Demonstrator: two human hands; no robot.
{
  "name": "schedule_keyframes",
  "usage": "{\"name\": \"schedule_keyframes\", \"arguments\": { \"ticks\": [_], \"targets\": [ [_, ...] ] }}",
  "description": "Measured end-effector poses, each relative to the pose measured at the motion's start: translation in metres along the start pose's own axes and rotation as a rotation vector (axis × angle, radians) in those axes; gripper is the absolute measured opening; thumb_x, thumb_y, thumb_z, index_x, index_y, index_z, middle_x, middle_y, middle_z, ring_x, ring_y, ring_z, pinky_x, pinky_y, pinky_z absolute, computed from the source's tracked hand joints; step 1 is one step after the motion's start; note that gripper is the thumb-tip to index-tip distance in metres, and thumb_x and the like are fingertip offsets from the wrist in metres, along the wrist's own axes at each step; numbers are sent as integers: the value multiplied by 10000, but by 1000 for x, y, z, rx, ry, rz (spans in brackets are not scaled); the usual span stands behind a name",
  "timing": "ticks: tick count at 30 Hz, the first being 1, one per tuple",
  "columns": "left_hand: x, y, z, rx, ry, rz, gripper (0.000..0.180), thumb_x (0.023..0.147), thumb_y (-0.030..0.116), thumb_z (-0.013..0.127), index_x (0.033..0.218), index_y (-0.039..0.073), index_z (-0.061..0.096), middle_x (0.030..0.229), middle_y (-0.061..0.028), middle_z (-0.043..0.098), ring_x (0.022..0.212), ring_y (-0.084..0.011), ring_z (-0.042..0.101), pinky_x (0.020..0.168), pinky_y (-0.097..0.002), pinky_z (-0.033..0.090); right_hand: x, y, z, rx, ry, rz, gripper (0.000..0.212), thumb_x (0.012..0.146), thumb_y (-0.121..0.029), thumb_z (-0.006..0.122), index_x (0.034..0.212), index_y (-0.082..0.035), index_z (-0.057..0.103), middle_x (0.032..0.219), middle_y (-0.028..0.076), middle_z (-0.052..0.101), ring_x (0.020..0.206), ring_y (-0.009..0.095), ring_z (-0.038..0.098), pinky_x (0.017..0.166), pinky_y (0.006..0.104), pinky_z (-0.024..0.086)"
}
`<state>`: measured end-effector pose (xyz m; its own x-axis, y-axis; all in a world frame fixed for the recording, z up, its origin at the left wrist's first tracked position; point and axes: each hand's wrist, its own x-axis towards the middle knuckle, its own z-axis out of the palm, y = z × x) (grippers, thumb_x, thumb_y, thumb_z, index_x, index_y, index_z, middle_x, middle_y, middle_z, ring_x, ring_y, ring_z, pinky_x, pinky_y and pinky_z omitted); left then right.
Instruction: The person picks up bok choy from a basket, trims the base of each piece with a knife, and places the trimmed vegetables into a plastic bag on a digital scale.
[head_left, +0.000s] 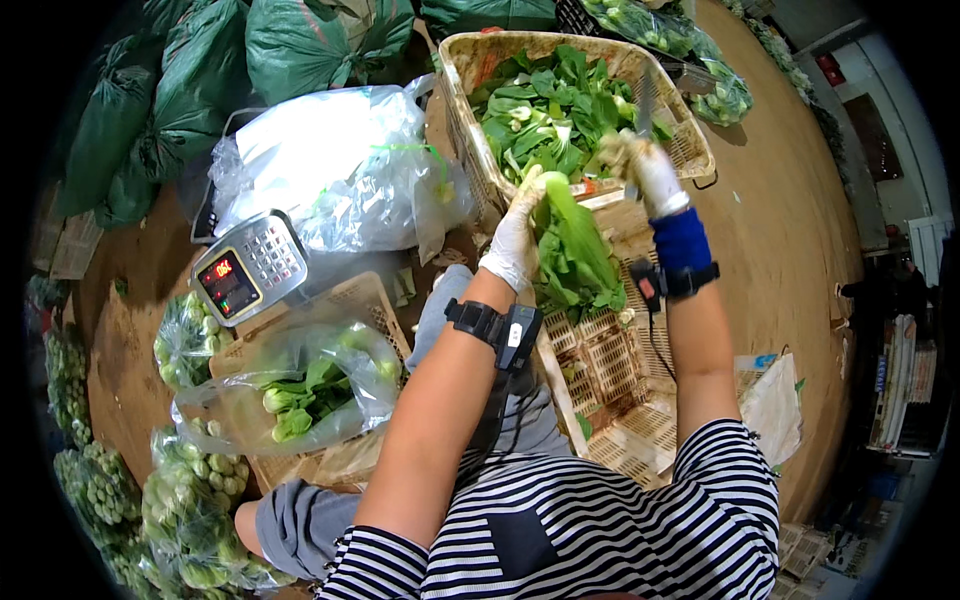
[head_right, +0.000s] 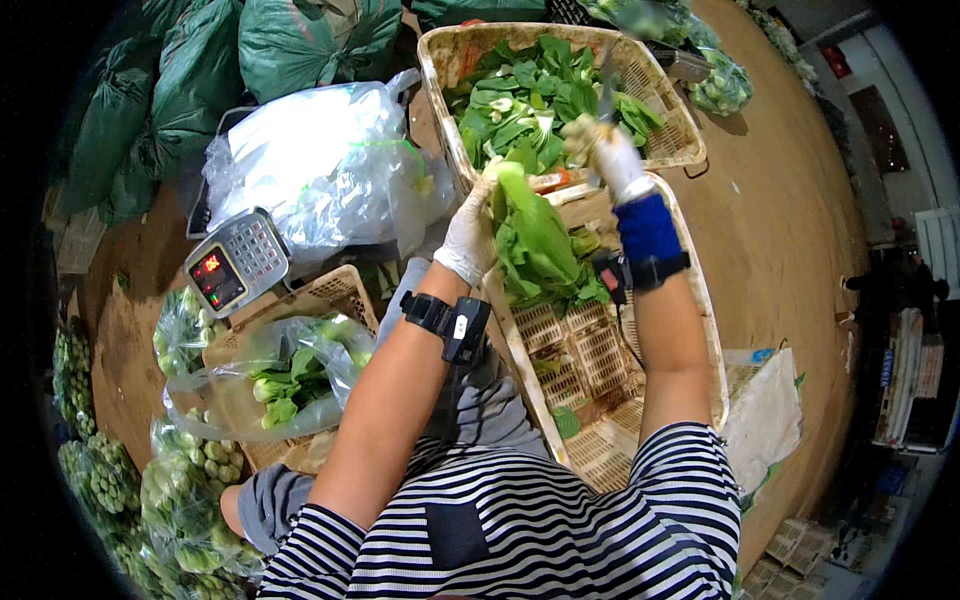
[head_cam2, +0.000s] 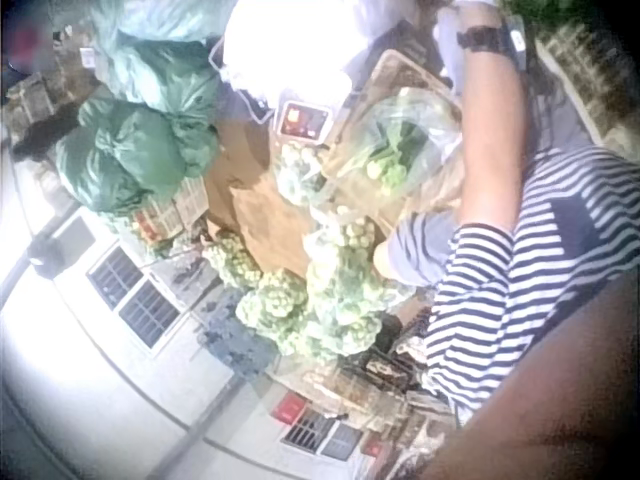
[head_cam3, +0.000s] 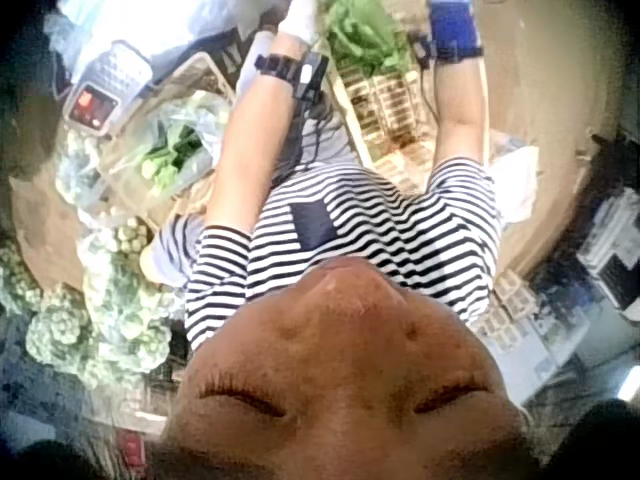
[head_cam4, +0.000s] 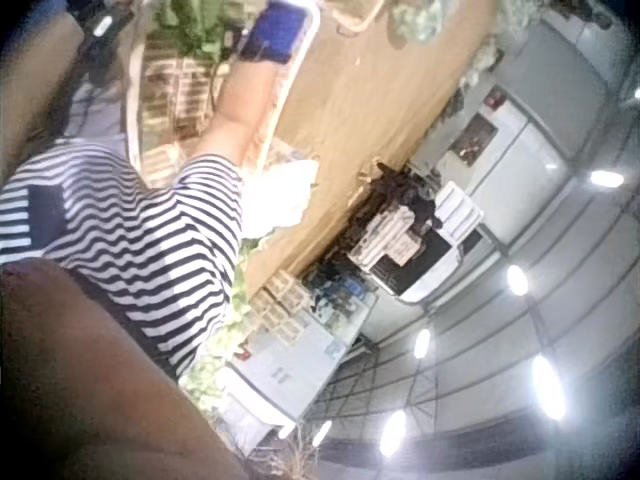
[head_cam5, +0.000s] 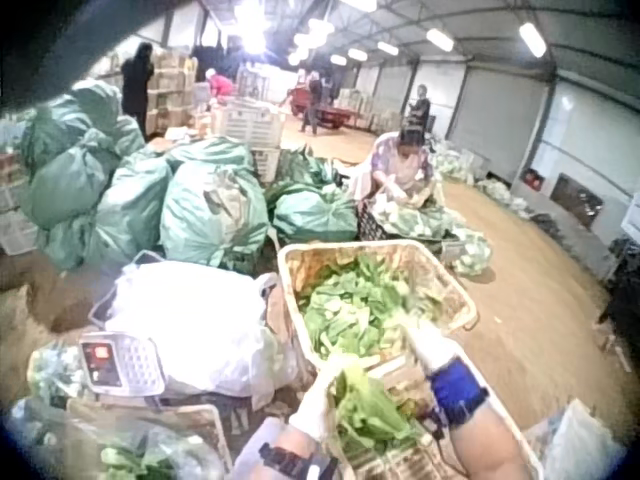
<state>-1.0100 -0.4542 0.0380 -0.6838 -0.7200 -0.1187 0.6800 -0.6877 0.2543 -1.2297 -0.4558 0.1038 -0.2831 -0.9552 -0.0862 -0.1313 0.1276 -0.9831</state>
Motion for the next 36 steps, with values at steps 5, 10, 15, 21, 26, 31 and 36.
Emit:
{"name": "schedule_keyframes", "arguments": {
  "ticks": [5, 10, 15, 21, 26, 31, 36],
  "targets": [
    [-14, 3, 6, -12, -79, -136, 556, 887, 441, 495, 1308, 93, 389, 1227, -67, 513, 1104, -210, 495, 949, -372, 405, -81, 15, 41, -124, -133, 96, 348, 775, -266, 717, 1011, -64, 561, 885, 24, 592, 800, 94, 556, 700, 239, 456],
    [-47, 8, 10, 97, -214, -191, 747, 847, 653, 365, 1363, 114, 346, 1319, -59, 456, 1206, -196, 423, 964, -358, 359, -138, 6, 28, 571, -98, 178, 284, 825, -150, 647, 1072, -63, 535, 922, 22, 611, 793, 131, 604, 685, 264, 507],
    [-124, 17, 39, 578, -369, -85, 719, 849, 536, 427, 1376, 63, 302, 1375, -82, 360, 1259, -193, 334, 1022, -364, 295, -182, -11, 46, 269, -227, -22, 245, 801, -84, 666, 976, -94, 496, 845, -33, 548, 703, 62, 518, 607, 207, 434],
    [-209, 15, 55, 844, -39, 251, 461, 742, 75, 731, 1161, 51, 540, 1062, -7, 598, 946, -103, 547, 846, -247, 437, -225, -34, 125, -31, -193, -319, 160, 802, -52, 663, 863, -80, 518, 814, -21, 531, 728, 44, 476, 655, 179, 414],
    [-260, 31, 34, 689, 99, 564, 353, 790, 95, 687, 1117, 62, 558, 1020, 1, 600, 923, -93, 538, 837, -265, 438, -246, -3, 145, 304, 196, 29, 95, 862, -136, 618, 909, -60, 585, 727, 14, 609, 557, 97, 541, 472, 212, 433],
    [-297, 52, -23, 472, 538, 733, 288, 821, 187, 677, 1052, 47, 578, 935, 6, 599, 810, -77, 547, 714, -240, 463, -256, 113, 174, -18, 265, -247, 165, 827, -122, 667, 892, -43, 537, 819, -15, 549, 739, 69, 502, 667, 206, 432],
    [-316, 83, -102, 46, 879, 958, 381, 792, 229, 690, 1112, 81, 544, 974, -60, 603, 829, -188, 600, 730, -353, 501, -263, 94, 173, 22, 266, -175, 134, 842, -67, 639, 859, -58, 506, 768, -52, 466, 682, 50, 420, 635, 191, 397]
  ]
}}
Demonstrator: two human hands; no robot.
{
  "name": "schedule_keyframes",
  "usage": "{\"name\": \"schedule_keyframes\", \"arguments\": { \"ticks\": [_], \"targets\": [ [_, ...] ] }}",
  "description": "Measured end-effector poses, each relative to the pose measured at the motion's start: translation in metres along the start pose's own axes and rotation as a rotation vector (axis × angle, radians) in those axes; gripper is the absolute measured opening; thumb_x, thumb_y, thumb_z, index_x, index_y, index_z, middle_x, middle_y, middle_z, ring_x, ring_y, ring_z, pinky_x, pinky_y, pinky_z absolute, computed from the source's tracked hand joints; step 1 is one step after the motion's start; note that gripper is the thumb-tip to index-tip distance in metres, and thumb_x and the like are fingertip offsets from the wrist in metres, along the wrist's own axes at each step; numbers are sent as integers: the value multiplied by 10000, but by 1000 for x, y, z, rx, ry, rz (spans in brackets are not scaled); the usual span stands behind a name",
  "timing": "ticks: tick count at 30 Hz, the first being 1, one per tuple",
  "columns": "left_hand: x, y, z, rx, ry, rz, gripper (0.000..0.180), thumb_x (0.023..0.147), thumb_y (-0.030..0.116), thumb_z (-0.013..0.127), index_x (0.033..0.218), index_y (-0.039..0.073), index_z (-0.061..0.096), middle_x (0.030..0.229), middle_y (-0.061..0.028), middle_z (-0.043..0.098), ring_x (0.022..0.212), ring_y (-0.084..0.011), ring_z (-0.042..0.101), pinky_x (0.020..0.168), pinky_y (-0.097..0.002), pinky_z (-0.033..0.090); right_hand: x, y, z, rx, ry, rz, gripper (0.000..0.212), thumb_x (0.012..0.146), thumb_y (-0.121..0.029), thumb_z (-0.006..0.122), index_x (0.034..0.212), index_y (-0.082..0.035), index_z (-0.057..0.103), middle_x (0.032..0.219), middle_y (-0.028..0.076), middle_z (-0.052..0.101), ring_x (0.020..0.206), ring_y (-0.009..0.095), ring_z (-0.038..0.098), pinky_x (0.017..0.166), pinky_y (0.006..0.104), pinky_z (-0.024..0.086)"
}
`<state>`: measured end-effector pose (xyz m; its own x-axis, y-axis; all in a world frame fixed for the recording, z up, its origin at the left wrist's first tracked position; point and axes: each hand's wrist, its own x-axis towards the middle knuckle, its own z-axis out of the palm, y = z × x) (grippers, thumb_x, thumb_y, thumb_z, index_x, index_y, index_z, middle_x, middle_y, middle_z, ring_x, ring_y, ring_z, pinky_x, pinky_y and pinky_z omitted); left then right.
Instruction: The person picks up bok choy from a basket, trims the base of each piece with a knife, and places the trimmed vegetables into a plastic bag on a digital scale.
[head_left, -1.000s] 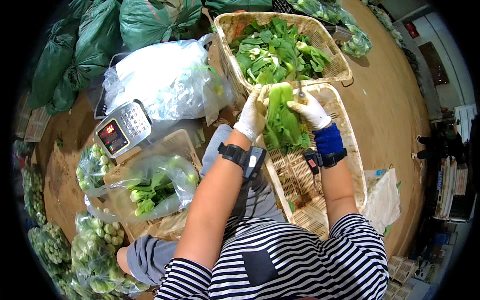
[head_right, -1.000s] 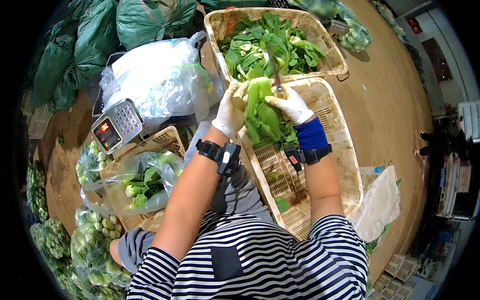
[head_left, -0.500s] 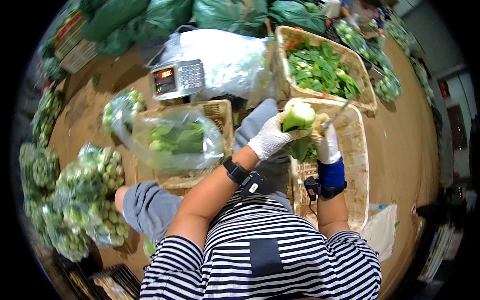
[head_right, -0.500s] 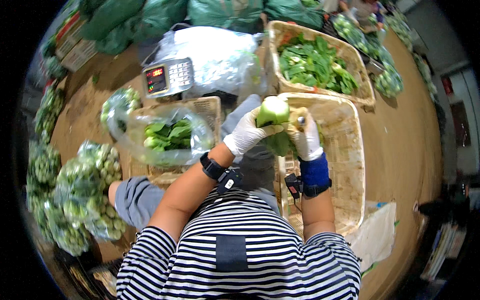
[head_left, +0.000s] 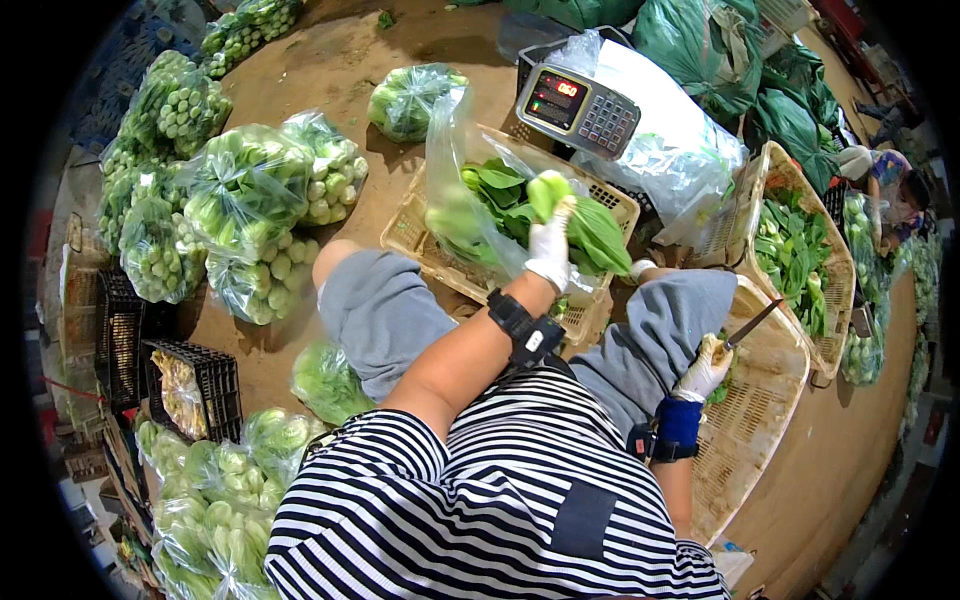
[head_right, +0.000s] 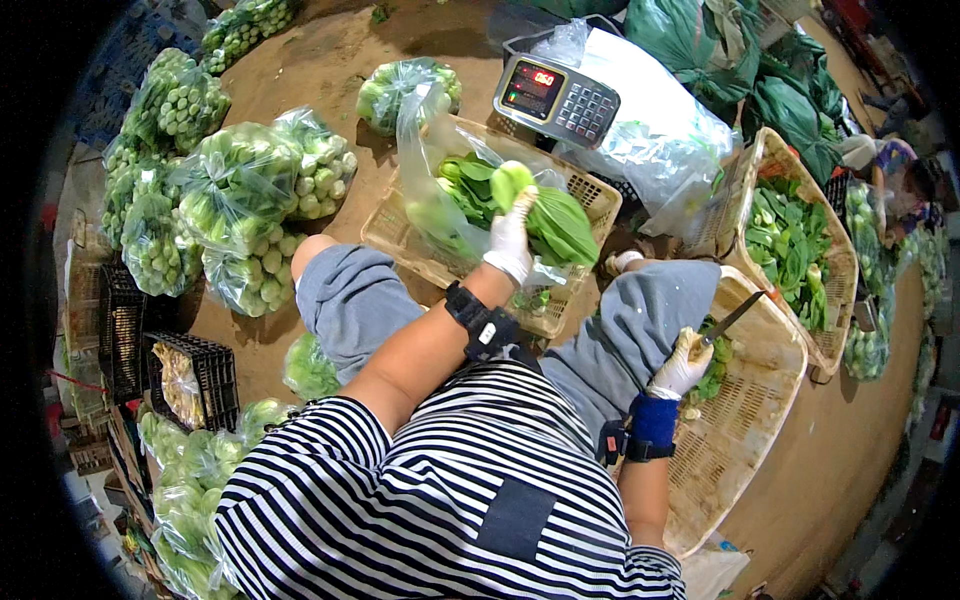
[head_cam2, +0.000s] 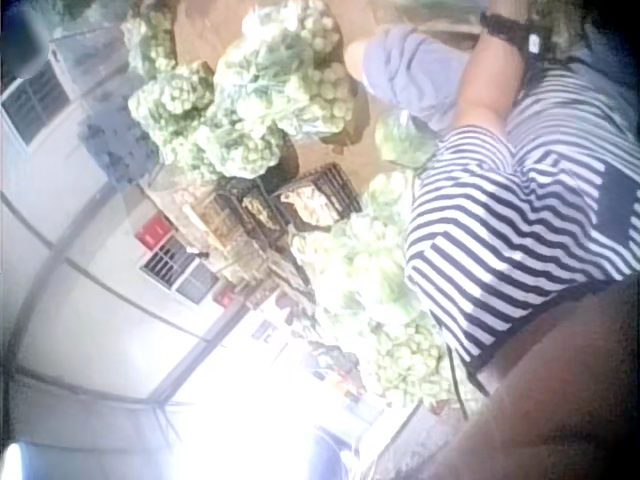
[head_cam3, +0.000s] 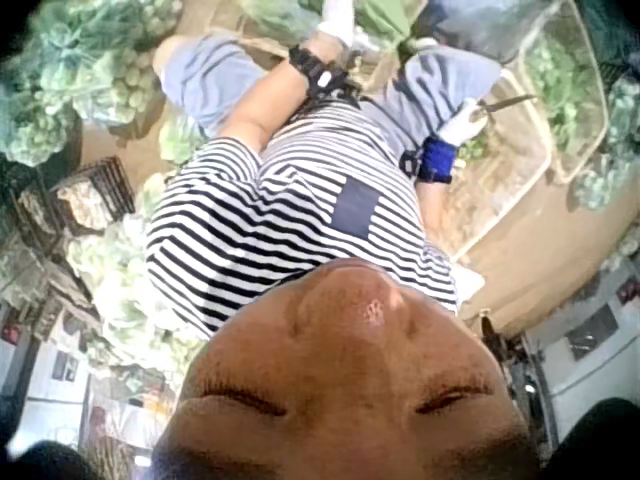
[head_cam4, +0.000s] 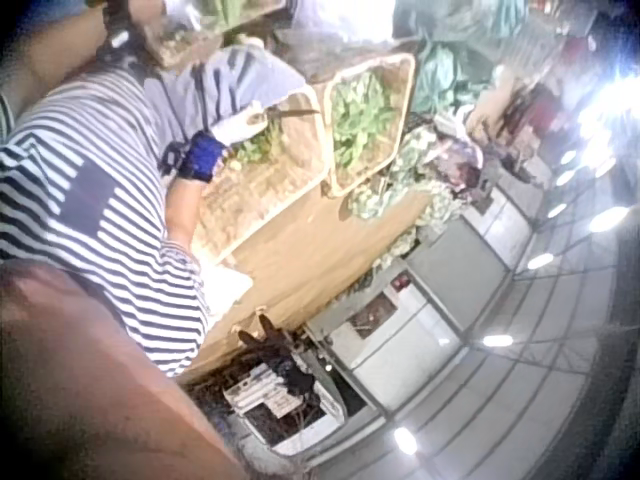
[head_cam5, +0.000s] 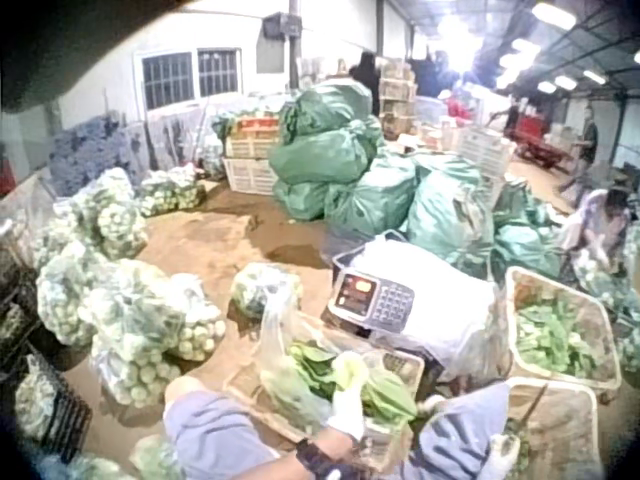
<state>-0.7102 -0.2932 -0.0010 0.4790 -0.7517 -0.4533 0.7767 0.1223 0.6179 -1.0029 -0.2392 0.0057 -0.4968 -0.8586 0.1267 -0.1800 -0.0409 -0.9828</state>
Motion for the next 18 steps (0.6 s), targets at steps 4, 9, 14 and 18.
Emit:
{"name": "schedule_keyframes", "arguments": {
  "ticks": [4, 9, 14, 18],
  "targets": [
    [95, -13, -71, -155, 233, -197, 569, 776, 346, 645, 1242, 98, 432, 1158, -124, 528, 951, -292, 571, 815, -467, 481, 5, 1, -2, -91, 37, -23, 113, 842, -78, 632, 866, -48, 526, 760, -37, 470, 692, 71, 430, 638, 216, 401],
    [135, 12, -83, -11, 483, -122, 873, 740, 545, 629, 1349, 10, 304, 1315, -198, 405, 1056, -338, 520, 843, -463, 464, 7, 0, -1, -170, 108, -11, 134, 839, -108, 642, 866, -44, 527, 768, -39, 467, 679, 77, 413, 620, 216, 386],
    [199, -23, -135, 570, 453, -235, 951, 725, 497, 654, 1423, 56, 182, 1452, -188, 231, 1303, -330, 290, 1049, -408, 263, 11, 0, 1, -104, 89, 3, 126, 825, -75, 648, 881, -43, 540, 778, -27, 510, 692, 83, 452, 627, 216, 402],
    [196, -72, -109, 520, -12, -152, 852, 767, 382, 658, 1433, 120, 196, 1455, -151, 255, 1325, -311, 277, 1065, -393, 246, 14, 31, -8, -104, 123, 98, 329, 842, -73, 628, 1126, 1, 480, 950, 46, 566, 858, 143, 529, 807, 269, 448]
  ]
}}
